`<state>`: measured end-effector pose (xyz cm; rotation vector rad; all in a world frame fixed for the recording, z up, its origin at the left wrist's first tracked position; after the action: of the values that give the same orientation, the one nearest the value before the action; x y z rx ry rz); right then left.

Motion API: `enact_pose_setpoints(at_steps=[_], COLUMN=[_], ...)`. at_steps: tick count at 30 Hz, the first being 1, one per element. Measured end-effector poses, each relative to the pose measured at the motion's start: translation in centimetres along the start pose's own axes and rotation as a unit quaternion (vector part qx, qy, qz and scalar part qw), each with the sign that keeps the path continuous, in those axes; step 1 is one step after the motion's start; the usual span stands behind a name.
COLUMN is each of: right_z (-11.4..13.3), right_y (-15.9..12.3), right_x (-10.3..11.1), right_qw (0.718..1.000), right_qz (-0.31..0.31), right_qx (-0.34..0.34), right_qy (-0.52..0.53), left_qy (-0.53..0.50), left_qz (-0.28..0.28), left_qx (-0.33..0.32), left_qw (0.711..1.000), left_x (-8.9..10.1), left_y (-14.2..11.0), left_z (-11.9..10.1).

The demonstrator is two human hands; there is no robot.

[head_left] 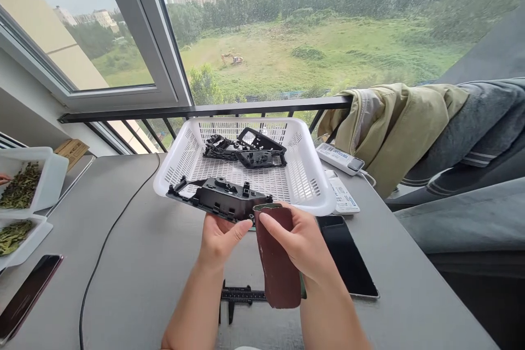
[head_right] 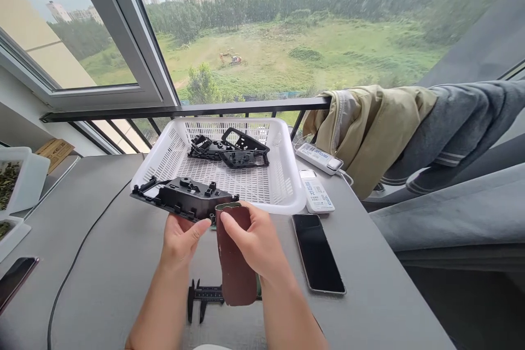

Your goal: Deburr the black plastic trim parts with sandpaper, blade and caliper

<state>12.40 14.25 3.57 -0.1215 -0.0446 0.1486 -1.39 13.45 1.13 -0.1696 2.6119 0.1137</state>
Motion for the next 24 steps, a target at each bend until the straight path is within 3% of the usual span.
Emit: enact_pose_setpoints(at_steps=[2,9,13,15,18,24], right_z=[0.0,0.0,0.2,0.2,0.2,0.1], right_y=[-0.1,-0.5,-0.5,-0.5,-0.4,-0.5], right_x=[0.1,0.8,0.7,0.6,0.4,0.5], right_qw=[1.0,0.997,0.996,0.996,0.996,0.997], right_qz=[0.013,0.057,0.053,0.051,0.05,0.055], right_qx=[0.001,0.012,0.031,0.043,0.059,0.057], right_qy=[-0.004,-0.058,-0.067,-0.063,-0.045,-0.017], left_qy=[-0.003,-0.026,-0.005,-0.013,-0.036,-0.076], left_qz=[0.011,-0.048,0.001,0.0,-0.017,0.006], left_qx=[0.002,-0.034,0.009,0.013,0.016,0.036], left_qw=[1.0,0.998,1.0,1.0,0.999,0.996], left_x=[-0.4,-0.9,0.3,0.6,0.3,-0.4], left_y=[0.0,-0.3,-0.1,0.1,0.2,0.1], left_z=[-0.1,0.2,0.3,0.1,-0.2,-0.6])
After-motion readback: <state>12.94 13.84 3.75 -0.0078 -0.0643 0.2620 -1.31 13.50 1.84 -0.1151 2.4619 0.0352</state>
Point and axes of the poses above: each hand's wrist, its own y-axis towards the middle knuckle, its own x-axis out of the back of the hand, z = x × y, the point moved 1 cm from there along y, towards the middle knuckle, and after that the axes turned 5 degrees about -y, right-handed, at the moved point
